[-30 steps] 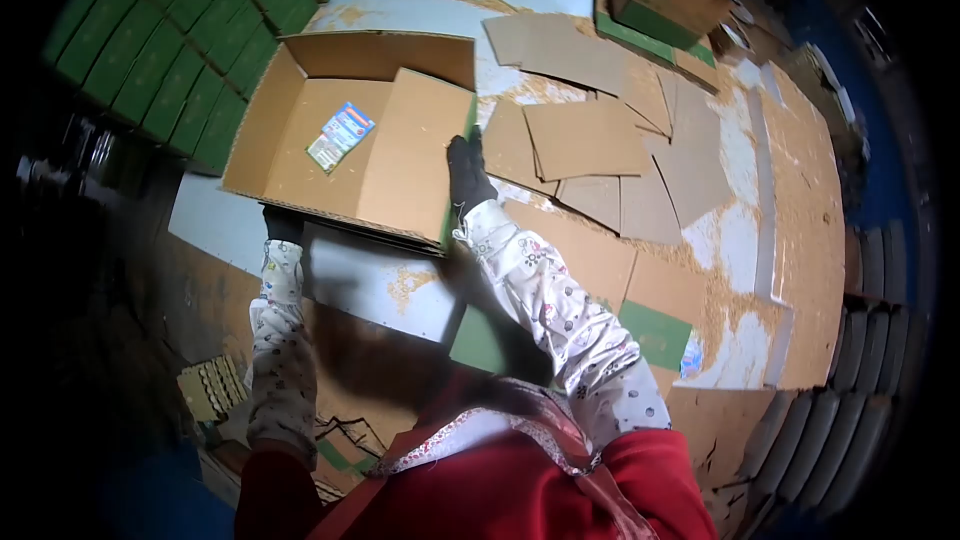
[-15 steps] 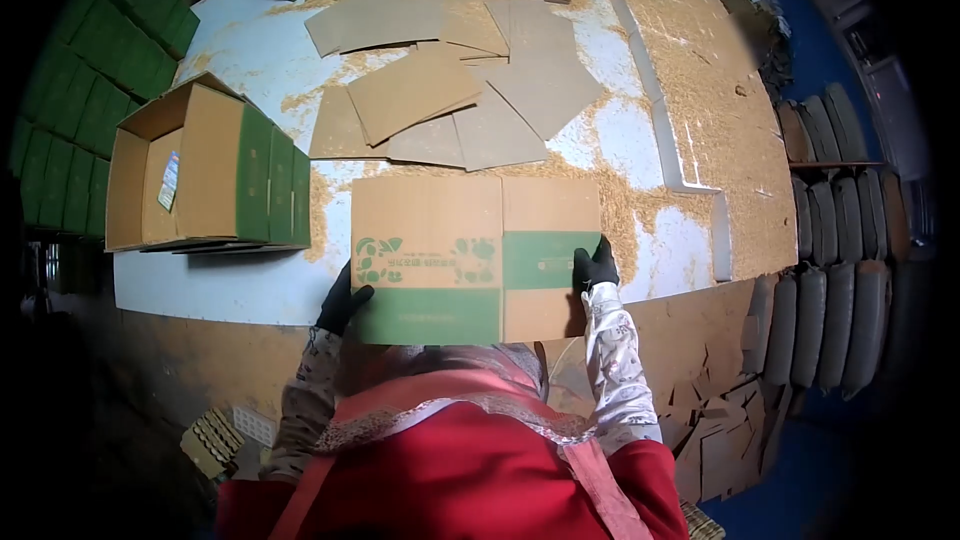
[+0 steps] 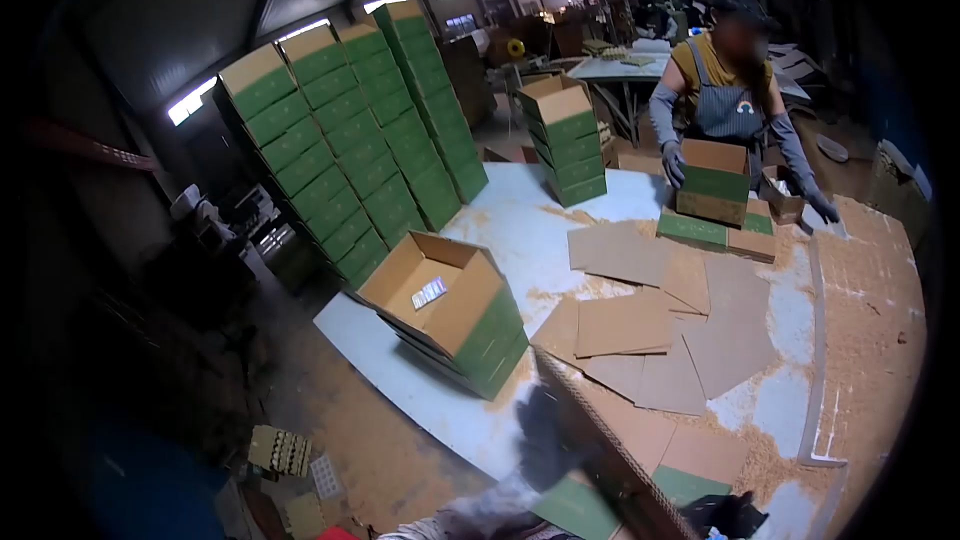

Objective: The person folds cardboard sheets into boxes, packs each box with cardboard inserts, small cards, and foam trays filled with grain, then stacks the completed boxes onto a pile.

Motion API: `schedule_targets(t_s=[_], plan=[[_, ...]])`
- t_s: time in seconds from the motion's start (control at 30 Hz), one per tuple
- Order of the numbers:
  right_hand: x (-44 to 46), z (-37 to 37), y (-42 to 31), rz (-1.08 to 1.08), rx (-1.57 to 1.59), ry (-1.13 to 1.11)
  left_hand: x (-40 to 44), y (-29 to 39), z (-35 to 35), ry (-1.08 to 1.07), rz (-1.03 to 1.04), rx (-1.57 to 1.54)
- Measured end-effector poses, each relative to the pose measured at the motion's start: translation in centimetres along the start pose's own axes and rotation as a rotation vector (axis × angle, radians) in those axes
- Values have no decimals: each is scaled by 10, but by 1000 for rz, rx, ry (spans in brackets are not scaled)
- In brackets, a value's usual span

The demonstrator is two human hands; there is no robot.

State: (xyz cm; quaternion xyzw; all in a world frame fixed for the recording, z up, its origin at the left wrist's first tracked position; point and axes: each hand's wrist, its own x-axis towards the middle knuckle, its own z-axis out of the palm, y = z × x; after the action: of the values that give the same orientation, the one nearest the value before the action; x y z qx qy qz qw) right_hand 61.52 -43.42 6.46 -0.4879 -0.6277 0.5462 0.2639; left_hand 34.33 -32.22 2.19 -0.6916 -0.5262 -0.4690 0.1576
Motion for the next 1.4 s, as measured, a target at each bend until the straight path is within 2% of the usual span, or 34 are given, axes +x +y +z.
schedule_targets(t_s=[0.07, 0.1, 0.17, 0.23, 0.3, 0.37, 0.4, 0.43, 0.5, 0.57, 0.6, 0.63, 0.7, 0.77, 0.8, 0.83, 0.9, 0.97, 1.0, 1.07, 1.1, 1.13, 1.17, 1.2, 1.23, 1.3, 1.37, 1.4], plan=[[17, 1, -17, -124, -225, -224, 22, 51, -26, -212, 402, -145], [31, 2, -21, -154, -289, -281, 36, 65, -49, -556, 584, -460], [61, 6, -12, -145, -309, -361, 29, 51, -53, -540, 537, -521], [68, 19, -19, 144, -374, -83, 14, 25, -57, -522, 573, -560], [79, 20, -1, 196, 98, 26, 13, 16, -66, -609, 592, -542], [79, 30, -22, -105, 370, -120, 27, 27, -70, -616, 608, -470], [68, 31, -67, -106, 192, -232, 26, 32, -63, -660, 601, -446], [81, 35, -49, -444, -344, -202, 28, 39, -63, -613, 666, -301], [79, 18, -59, 127, -92, -336, 43, 40, -76, -866, 574, -417], [70, 3, -56, 145, -180, 17, 26, 22, -66, -495, 650, -662], [67, -8, -61, 64, -236, 120, 26, 14, -61, -593, 660, -726], [64, -24, -70, -21, -291, 228, 45, 19, -73, -493, 768, -798], [47, -61, -95, 60, -426, 329, 80, 9, -96, -720, 1008, -1003], [33, -77, -86, -10, -515, 523, 112, 10, -146, -928, 1095, -656], [37, -78, -52, -228, -992, 735, 102, 8, -151, -1095, 1033, -423], [33, -61, -74, -516, -1403, 832, 92, 8, -150, -1202, 838, -218], [25, -49, -72, -459, -1473, 572, 94, 20, -129, -1414, 693, -62], [26, -43, -71, -230, -1048, 155, 86, 26, -109, -861, 761, -216], [29, -30, -81, -195, -1115, 70, 79, 34, -95, -968, 747, -117], [44, -11, -102, -83, -1224, -65, 32, 35, -56, -881, 676, -108], [59, -8, -95, -3, -1241, -46, 21, 39, -47, -834, 636, -56], [64, 2, -107, -45, -1220, 96, 29, 43, -50, -828, 646, -65], [72, 10, -103, -248, -1090, 305, 44, 40, -56, -913, 754, -83], [91, 16, -82, -465, -985, 417, 57, 34, -66, -1009, 856, -101], [99, 21, -80, -567, -1017, 445, 69, 21, -73, -983, 917, -225], [114, 25, -57, -572, -1033, 477, 102, 23, -96, -1038, 869, -253], [130, 28, -22, -591, -970, 549, 132, 1, -104, -523, 541, -338], [126, 31, -31, -635, -876, 663, 119, -1, -92, -527, 543, -345]])
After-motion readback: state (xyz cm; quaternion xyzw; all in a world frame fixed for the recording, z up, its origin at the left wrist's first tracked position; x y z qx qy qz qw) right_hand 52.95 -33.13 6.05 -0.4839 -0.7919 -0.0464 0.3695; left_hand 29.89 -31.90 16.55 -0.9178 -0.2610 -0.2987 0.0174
